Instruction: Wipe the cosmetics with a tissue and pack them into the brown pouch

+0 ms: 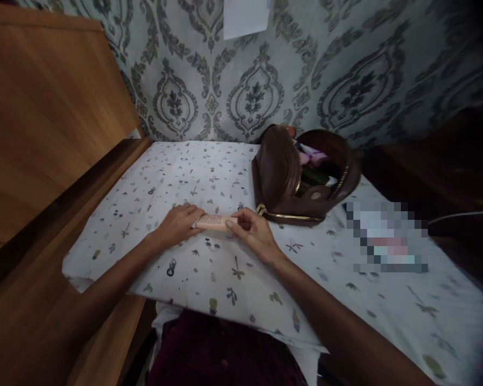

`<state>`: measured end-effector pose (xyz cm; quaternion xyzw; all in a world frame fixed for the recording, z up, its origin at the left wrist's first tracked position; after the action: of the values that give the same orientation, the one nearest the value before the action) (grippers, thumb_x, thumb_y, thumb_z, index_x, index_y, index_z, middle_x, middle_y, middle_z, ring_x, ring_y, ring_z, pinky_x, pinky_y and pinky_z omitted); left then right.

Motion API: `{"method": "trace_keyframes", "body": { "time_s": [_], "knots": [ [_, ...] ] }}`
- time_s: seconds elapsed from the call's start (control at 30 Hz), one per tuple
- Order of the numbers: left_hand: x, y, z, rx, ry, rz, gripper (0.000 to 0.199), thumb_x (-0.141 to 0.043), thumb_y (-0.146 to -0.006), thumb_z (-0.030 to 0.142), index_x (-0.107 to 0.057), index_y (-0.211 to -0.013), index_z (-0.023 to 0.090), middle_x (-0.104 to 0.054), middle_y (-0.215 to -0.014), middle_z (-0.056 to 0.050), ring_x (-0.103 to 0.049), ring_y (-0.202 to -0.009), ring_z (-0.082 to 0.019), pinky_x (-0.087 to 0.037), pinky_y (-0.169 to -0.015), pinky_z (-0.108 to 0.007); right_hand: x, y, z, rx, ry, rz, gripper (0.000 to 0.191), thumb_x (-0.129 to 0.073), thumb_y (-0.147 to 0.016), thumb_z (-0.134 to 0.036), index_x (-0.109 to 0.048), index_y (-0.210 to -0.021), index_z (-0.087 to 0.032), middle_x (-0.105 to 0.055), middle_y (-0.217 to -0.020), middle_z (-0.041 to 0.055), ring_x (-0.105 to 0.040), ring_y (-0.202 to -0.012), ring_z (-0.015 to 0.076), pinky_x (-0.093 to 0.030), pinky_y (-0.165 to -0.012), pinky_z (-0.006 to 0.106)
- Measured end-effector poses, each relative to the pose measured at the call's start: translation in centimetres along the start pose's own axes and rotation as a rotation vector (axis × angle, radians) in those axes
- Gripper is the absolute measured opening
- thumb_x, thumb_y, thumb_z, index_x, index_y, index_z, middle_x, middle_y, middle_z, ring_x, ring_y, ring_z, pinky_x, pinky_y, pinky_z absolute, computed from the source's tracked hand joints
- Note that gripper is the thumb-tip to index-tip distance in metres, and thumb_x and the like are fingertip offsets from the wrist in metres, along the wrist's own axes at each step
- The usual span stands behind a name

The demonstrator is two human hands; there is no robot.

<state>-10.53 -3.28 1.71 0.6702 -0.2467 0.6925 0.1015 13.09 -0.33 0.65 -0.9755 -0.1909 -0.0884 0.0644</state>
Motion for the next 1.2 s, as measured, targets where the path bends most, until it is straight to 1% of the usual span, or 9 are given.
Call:
{"method": "trace_keyframes", "body": {
  "time_s": [0.17, 0.37, 0.47, 0.6, 0.73, 0.87, 0.97, 1.1, 1.2],
  "knots": [
    [0.5, 0.8, -1.5, 0.088, 0.015, 0.052, 0.018, -0.060, -0.094, 0.036, -0.063, -0.101, 0.019, -0.069, -0.095, -0.007, -0.064, -0.089, -0.022, -0.044, -0.068, -0.027, 0.2, 0.0, -0.5, -0.048, -0.056, 0.018, 0.034, -0.062, -0.081, -0.054, -0.062, -0.083, -0.021, -0.053, -0.053, -0.0053, -0.051, -0.050, 0.0125, -0.037, -0.053, 0.025],
    [2.8, 0.4, -1.5, 0.184, 0.437, -0.010, 0.032, -0.063, -0.087, 0.053, -0.065, -0.087, 0.021, -0.066, -0.076, 0.001, -0.060, -0.066, -0.015, -0.042, -0.057, -0.021, 0.7, -0.2, -1.3, -0.087, -0.205, 0.068, 0.048, -0.057, -0.081, -0.066, -0.054, -0.064, -0.021, -0.046, -0.045, -0.0064, -0.045, -0.042, 0.0093, -0.030, -0.045, 0.022],
    [4.3, -0.3, -0.6, 0.248, 0.649, -0.030, 0.032, -0.062, -0.086, 0.051, -0.070, -0.089, 0.020, -0.070, -0.083, -0.003, -0.065, -0.077, -0.019, -0.048, -0.059, -0.020, 1.6, 0.0, -2.6, -0.081, -0.298, 0.100, 0.050, -0.063, -0.077, -0.068, -0.055, -0.065, -0.020, -0.048, -0.047, -0.0072, -0.048, -0.040, 0.0080, -0.030, -0.043, 0.021],
    [5.8, -1.8, 0.5, 0.305, 0.816, 0.017, 0.036, -0.067, -0.079, 0.052, -0.075, -0.096, 0.021, -0.074, -0.094, -0.008, -0.068, -0.089, -0.026, -0.055, -0.061, -0.024, 4.1, 0.8, -4.7, -0.025, -0.340, 0.168, 0.049, -0.066, -0.076, -0.066, -0.057, -0.066, -0.018, -0.051, -0.046, -0.0072, -0.051, -0.039, 0.0077, -0.032, -0.042, 0.019],
    [7.3, -4.2, 2.1, 0.277, 0.816, 0.114, 0.037, -0.070, -0.076, 0.051, -0.076, -0.100, 0.023, -0.074, -0.099, -0.009, -0.069, -0.093, -0.027, -0.057, -0.061, -0.025, 7.5, 2.0, -6.3, 0.021, -0.374, 0.215, 0.043, -0.074, -0.072, -0.059, -0.067, -0.078, -0.017, -0.063, -0.059, -0.0034, -0.062, -0.047, 0.0105, -0.041, -0.044, 0.020],
    [8.3, -7.0, 3.9, 0.341, 0.848, 0.370, 0.043, -0.065, -0.082, 0.052, -0.069, -0.113, 0.022, -0.070, -0.119, -0.009, -0.068, -0.103, -0.026, -0.061, -0.076, -0.030, 11.0, 3.4, -7.9, 0.109, -0.421, 0.387, 0.045, -0.080, -0.067, -0.057, -0.068, -0.088, -0.019, -0.070, -0.071, 0.0004, -0.067, -0.056, 0.0143, -0.055, -0.054, 0.026],
    [7.7, -8.7, 4.6, 0.351, 0.914, 0.475, 0.041, -0.061, -0.086, 0.052, -0.066, -0.110, 0.019, -0.069, -0.118, -0.010, -0.067, -0.109, -0.027, -0.061, -0.081, -0.034, 13.2, 4.0, -8.9, 0.237, -0.340, 0.581, 0.039, -0.078, -0.073, -0.053, -0.067, -0.090, -0.020, -0.071, -0.081, 0.0023, -0.069, -0.064, 0.0157, -0.059, -0.065, 0.031],
    [4.7, -9.4, 4.9, 0.265, 0.935, 0.273, 0.033, -0.055, -0.091, 0.050, -0.066, -0.098, 0.019, -0.071, -0.102, -0.008, -0.067, -0.100, -0.025, -0.057, -0.076, -0.030, 15.4, 3.3, -9.6, 0.397, 0.059, 0.813, 0.025, -0.073, -0.080, -0.043, -0.064, -0.089, -0.021, -0.067, -0.083, 0.0025, -0.065, -0.071, 0.0167, -0.055, -0.068, 0.031],
    [1.8, -9.0, 5.0, 0.213, 0.901, 0.168, 0.032, -0.051, -0.093, 0.047, -0.065, -0.092, 0.020, -0.071, -0.089, -0.006, -0.067, -0.090, -0.023, -0.053, -0.076, -0.030, 16.3, 1.8, -9.3, 0.483, 0.438, 0.857, 0.016, -0.066, -0.086, -0.037, -0.064, -0.088, -0.022, -0.060, -0.077, 0.0016, -0.058, -0.069, 0.0163, -0.052, -0.069, 0.030]
  ]
}}
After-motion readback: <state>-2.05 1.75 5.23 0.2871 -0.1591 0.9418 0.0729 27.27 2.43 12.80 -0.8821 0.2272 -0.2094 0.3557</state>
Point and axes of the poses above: each hand's wrist, its own y-axis away from the middle knuckle, its own x-axis out of the back of the hand, z = x × y, the point moved 1 cm from there along -y, towards the middle knuckle
